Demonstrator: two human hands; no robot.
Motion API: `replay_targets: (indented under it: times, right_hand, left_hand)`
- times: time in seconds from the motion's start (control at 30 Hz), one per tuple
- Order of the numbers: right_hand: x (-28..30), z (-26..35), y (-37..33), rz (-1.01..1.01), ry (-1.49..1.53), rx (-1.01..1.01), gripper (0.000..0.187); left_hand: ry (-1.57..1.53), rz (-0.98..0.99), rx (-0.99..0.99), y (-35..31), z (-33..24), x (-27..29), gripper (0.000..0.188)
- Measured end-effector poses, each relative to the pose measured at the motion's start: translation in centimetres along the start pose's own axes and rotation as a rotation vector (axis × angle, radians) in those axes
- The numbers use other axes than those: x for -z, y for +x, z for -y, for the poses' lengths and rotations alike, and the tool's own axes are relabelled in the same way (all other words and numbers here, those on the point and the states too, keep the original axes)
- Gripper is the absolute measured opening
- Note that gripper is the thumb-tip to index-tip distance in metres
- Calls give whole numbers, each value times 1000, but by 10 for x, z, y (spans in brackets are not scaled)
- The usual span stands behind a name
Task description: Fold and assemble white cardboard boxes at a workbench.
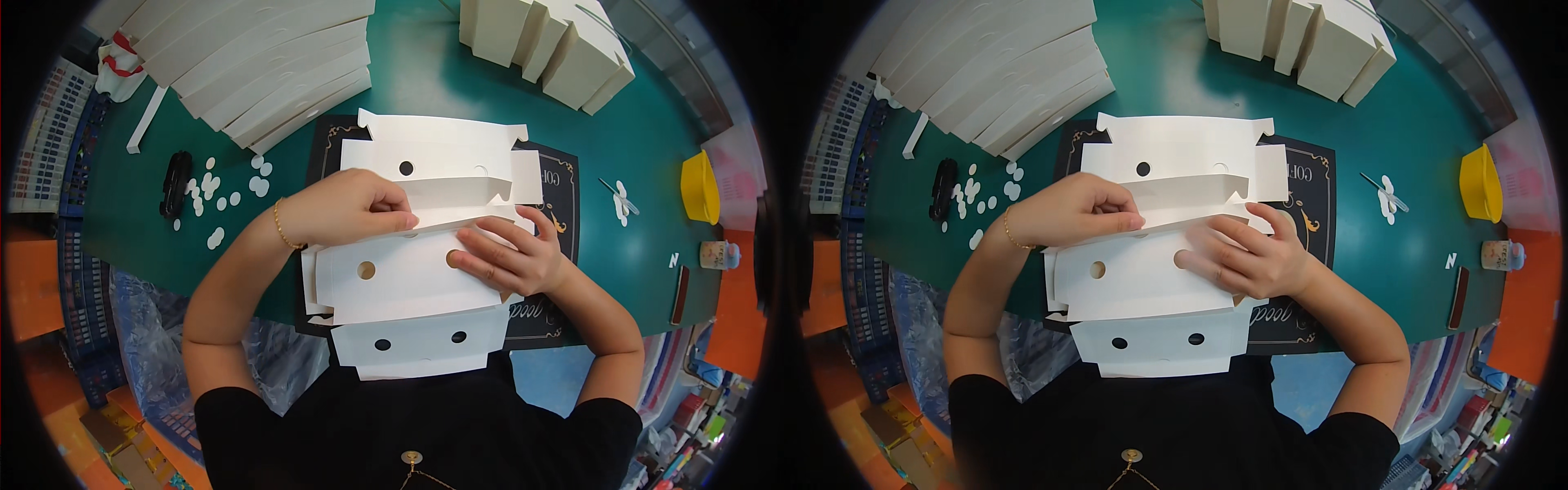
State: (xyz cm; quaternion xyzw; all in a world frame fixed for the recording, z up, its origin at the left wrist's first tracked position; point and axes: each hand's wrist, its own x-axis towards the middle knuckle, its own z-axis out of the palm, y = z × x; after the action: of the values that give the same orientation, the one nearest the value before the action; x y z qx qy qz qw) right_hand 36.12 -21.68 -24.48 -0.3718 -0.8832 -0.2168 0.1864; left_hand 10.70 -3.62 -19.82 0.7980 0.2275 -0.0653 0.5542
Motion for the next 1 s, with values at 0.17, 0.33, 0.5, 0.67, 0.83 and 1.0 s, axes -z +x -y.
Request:
replay_targets:
  times: [0.17, 0.33, 0.5, 0.67, 0.83, 1.0]
  right_hand:
    - [1, -3, -5, 30, 0, -16, 34]
    - [-1, -3, -3, 31, 21, -39, 39]
    - [-2, -3, -4, 49, 66, -30, 41]
    - [39, -15, 17, 329, 163, -188, 44]
    - [99, -6, 31, 321, 485, -452, 45]
    - [54, 43, 38, 348, 361, -234, 36]
  left_hand:
    - [-22, 132, 62, 12, -1, 6, 23]
    - [52, 230, 76, 12, 0, 10, 21]
    - [313, 196, -72, 12, -15, 6, 18]
    - [490, 185, -171, 13, -15, 10, 17]
    - [207, 194, -44, 8, -10, 18, 17]
    - [240, 173, -113, 14, -25, 11, 16]
